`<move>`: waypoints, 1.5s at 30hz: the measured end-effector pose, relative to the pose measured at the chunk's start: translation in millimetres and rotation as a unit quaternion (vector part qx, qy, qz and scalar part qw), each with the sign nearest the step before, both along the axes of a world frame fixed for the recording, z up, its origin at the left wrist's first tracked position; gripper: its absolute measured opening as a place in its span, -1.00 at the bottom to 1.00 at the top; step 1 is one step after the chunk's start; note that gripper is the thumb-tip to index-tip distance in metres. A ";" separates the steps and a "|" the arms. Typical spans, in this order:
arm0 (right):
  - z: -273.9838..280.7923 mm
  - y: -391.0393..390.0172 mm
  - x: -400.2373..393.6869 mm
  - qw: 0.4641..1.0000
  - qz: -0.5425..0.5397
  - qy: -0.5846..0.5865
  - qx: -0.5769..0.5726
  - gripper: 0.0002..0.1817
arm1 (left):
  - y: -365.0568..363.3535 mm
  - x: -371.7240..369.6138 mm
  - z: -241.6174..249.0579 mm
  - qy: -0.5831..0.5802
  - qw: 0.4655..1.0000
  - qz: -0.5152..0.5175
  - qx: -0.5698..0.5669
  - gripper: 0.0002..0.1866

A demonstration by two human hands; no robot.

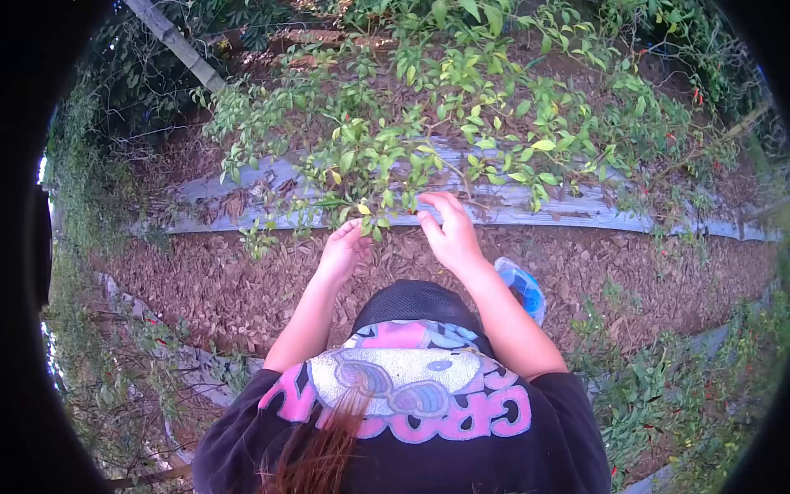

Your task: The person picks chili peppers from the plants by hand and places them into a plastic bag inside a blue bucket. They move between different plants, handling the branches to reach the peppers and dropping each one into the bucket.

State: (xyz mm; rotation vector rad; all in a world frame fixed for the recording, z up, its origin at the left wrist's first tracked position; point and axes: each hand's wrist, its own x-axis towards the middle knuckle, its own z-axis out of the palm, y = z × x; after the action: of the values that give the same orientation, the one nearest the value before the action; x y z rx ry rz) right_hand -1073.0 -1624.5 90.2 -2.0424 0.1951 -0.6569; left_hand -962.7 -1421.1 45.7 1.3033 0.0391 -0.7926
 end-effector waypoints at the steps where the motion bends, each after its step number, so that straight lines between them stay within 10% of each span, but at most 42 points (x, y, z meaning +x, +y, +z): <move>1: 7.7 11.1 11.7 1.000 0.001 0.020 0.008 -0.78 | -2.6 6.1 7.3 0.012 1.000 -0.007 -0.013 -0.88; 16: 3.0 70.0 43.3 0.974 -0.126 0.185 0.016 -0.77 | 37.0 78.9 29.3 -0.061 0.977 -0.197 -0.059 -0.82; 29: -41.5 18.8 11.0 0.970 -0.177 0.162 -0.038 -0.82 | 49.9 138.5 39.3 -0.149 0.988 0.030 -0.035 -0.84; 30: -42.6 14.0 12.2 0.943 -0.157 0.090 -0.279 -0.84 | 52.4 139.7 34.5 -0.153 0.986 0.053 -0.021 -0.83; 40: -55.8 -4.6 29.3 0.965 -0.073 0.065 0.243 -0.79 | 54.2 188.2 8.3 -0.149 0.966 0.178 0.113 -0.80; 43: -72.1 -5.1 34.3 0.965 -0.106 0.035 0.236 -0.82 | 46.7 235.7 -37.0 -0.269 0.929 0.159 0.199 -0.75; 45: -59.8 2.0 31.5 0.987 -0.124 0.097 -0.042 -0.84 | 39.3 251.4 -44.5 -0.382 0.871 0.118 0.287 -0.72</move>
State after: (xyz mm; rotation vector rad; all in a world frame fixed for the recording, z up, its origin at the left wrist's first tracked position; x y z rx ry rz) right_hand -1041.5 -1622.6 30.4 -2.1827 0.5515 -0.6257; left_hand -711.4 -1381.8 1.2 2.0628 -0.2115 0.0076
